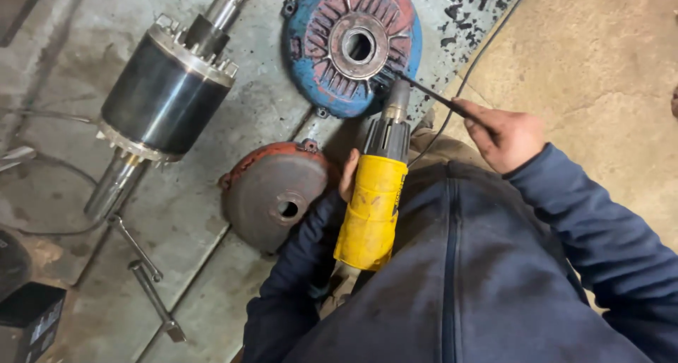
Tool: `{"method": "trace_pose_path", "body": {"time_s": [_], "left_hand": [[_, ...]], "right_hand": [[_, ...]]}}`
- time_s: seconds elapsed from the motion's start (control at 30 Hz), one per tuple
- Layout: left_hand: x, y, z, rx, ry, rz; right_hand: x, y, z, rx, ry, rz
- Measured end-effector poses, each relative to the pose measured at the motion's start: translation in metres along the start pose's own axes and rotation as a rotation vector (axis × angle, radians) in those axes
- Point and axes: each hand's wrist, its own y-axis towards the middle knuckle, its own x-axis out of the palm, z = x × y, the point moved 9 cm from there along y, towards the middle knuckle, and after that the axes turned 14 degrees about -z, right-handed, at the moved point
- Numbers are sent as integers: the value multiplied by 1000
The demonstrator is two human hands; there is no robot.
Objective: Using a heat gun and a tool to remove debris or clean the internal component of an electric motor housing.
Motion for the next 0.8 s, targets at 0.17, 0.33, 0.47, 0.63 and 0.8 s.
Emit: {"method": "trace_pose_path", "body": {"time_s": [0.17,0.33,0.47,0.63,0.8], "left_hand": [[1,0,5,55,60,-44],[7,-1,6,49,71,-59],[13,1,7,38,64,-26],[18,0,6,40,79,-68],[25,1,12,81,133,-91]], "right_hand": [[-4,5,-36,-80,-413,91],[-19,7,-72,-109,-558,165],[-26,1,-72,-89,-493,130],[-26,-1,-65,-48,-439,104],[-13,3,-62,-18,-401,5]]}}
